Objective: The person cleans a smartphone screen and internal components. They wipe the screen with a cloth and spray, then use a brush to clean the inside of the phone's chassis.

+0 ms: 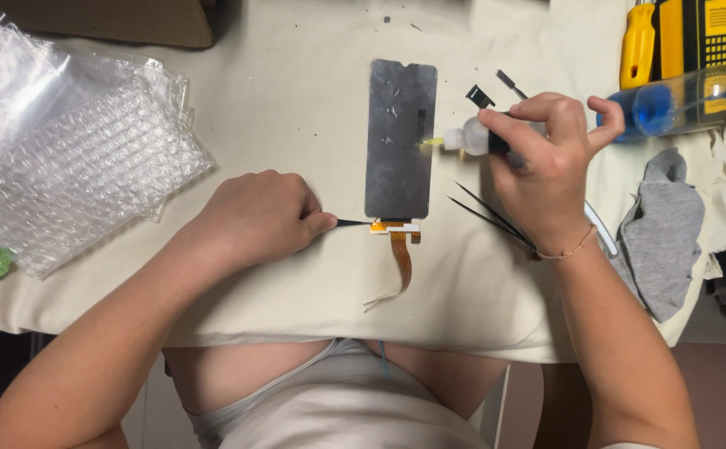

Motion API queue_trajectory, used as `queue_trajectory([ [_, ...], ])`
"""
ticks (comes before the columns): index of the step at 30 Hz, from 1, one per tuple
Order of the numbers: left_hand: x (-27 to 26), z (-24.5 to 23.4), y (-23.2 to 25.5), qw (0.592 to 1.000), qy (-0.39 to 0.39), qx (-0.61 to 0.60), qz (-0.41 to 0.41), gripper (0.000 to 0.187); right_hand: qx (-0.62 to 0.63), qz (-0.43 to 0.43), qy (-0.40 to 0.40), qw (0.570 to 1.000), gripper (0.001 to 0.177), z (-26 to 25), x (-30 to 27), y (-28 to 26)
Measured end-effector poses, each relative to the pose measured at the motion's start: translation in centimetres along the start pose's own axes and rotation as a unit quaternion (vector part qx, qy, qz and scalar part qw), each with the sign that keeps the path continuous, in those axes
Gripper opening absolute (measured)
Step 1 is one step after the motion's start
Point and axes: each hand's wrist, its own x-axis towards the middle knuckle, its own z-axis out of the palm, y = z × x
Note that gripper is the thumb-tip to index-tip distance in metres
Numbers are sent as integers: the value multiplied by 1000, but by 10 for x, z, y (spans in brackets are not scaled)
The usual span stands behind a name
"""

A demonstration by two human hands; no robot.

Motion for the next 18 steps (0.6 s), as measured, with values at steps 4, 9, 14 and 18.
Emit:
queue_trajectory([
  [4,0,-2,1,1000,3,6,2,34,29,30,-7,999,45,-4,-15,-4],
  [9,1,0,1,1000,0,9,-2,35,42,36,-25,998,45,-6,-31,-7],
  [14,3,-4,0,997,44,-31,55,37,139,127,-31,982,41,-3,-23,-5],
  [18,-5,-6,7,998,25,-32,38,37,211,195,5,958,51,-1,-6,22],
])
